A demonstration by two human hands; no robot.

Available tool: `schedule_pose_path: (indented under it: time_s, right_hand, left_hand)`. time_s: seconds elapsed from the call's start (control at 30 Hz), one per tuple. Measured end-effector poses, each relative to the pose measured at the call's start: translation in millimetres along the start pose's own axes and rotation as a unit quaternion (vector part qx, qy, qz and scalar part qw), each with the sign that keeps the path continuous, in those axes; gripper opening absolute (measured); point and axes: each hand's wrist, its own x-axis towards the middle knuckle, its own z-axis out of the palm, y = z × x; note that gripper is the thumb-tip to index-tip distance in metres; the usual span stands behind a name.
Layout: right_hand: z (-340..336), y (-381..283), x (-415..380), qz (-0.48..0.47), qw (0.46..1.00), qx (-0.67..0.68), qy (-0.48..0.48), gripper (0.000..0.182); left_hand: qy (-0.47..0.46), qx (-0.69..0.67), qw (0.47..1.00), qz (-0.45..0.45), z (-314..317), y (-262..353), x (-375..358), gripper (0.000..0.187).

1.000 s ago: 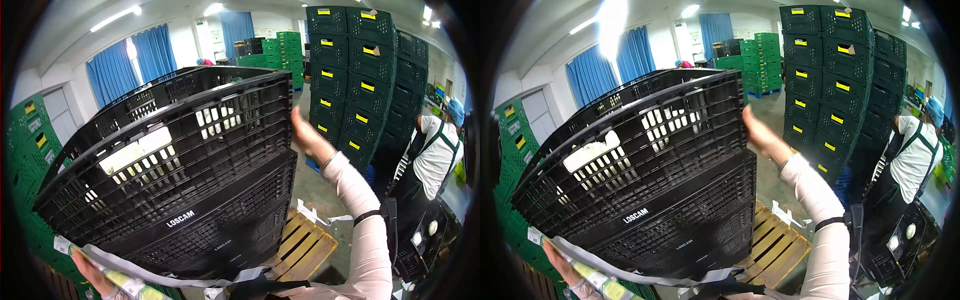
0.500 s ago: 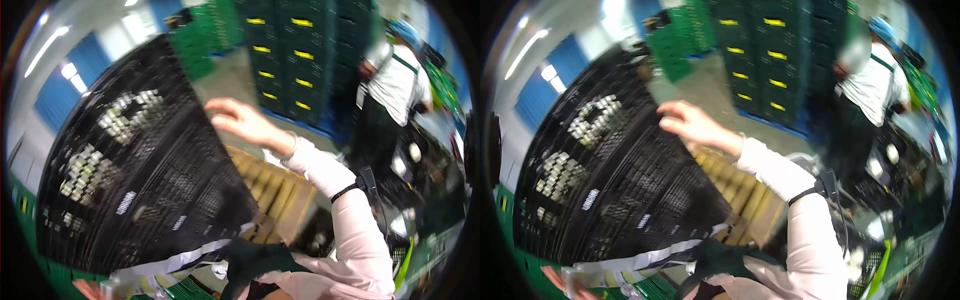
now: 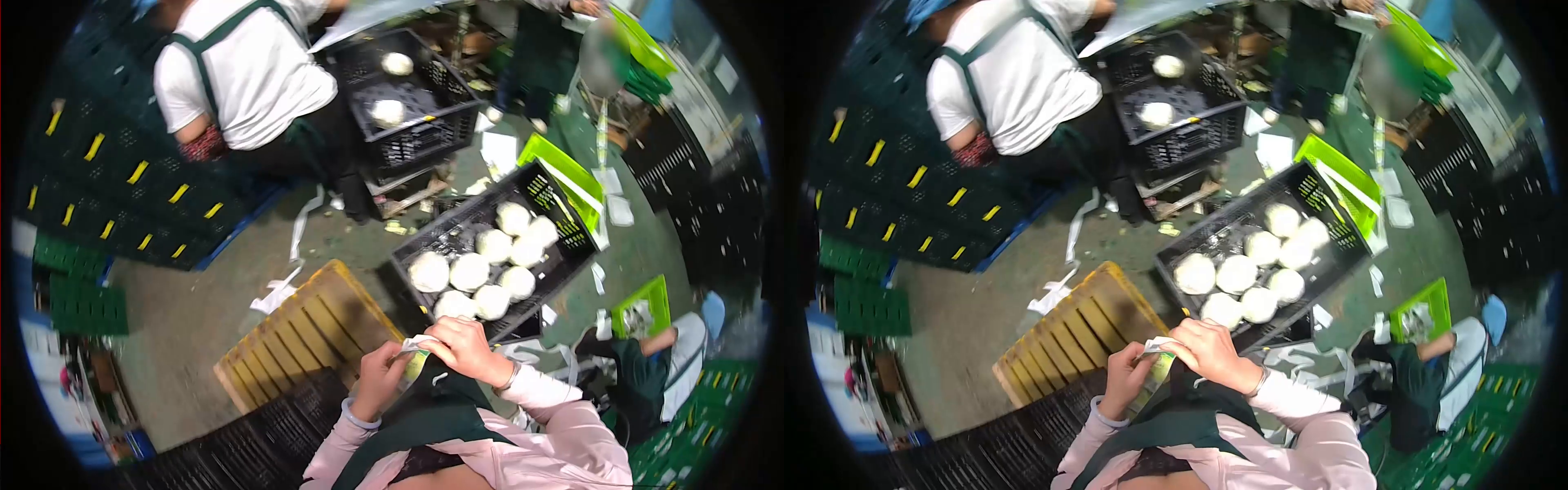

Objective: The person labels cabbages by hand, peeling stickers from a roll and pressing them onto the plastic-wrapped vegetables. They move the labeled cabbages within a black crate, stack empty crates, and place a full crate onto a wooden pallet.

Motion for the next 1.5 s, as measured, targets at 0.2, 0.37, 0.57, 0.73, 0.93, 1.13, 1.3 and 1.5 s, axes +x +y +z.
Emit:
schedule_pose_path:
  time_s: [0.2,0.37,0.57,0.73,0.93,1.13,1.3,1.5]
  right_hand:
    - [-19,81,-35,0.107,0.99,-0.054,0.073,0.012]
    - [-18,133,-16,0.11,0.991,0.071,0.038,0.008]
    - [-4,369,12,0.311,0.936,-0.111,0.126,0.027]
    - [13,433,-3,0.296,0.911,-0.283,0.044,0.045]
    - [50,454,-23,0.201,0.914,-0.351,0.025,0.06]
    - [35,288,10,0.22,0.973,0.069,0.011,0.042]
    - [48,234,1,0.271,0.942,0.194,-0.044,0.014]
    - [64,376,-10,0.262,0.945,-0.168,-0.104,0.032]
  left_hand:
    - [-0.148,0.321,0.909,0.221,54,-20,71,0.046]
    - [-0.221,-0.023,0.963,-0.15,83,-47,85,0.044]
    - [-0.232,-0.018,0.97,0.071,85,-110,104,0.016]
    - [-0.016,-0.031,0.999,-0.027,63,-129,112,0.007]
    - [-0.061,-0.06,0.983,-0.164,66,-136,150,0.008]
    - [-0.102,-0.106,0.966,-0.213,77,-147,153,0.013]
    - [-0.221,-0.033,0.953,-0.205,77,-138,151,0.019]
    - [-0.412,-0.101,0.897,-0.122,49,-165,130,0.024]
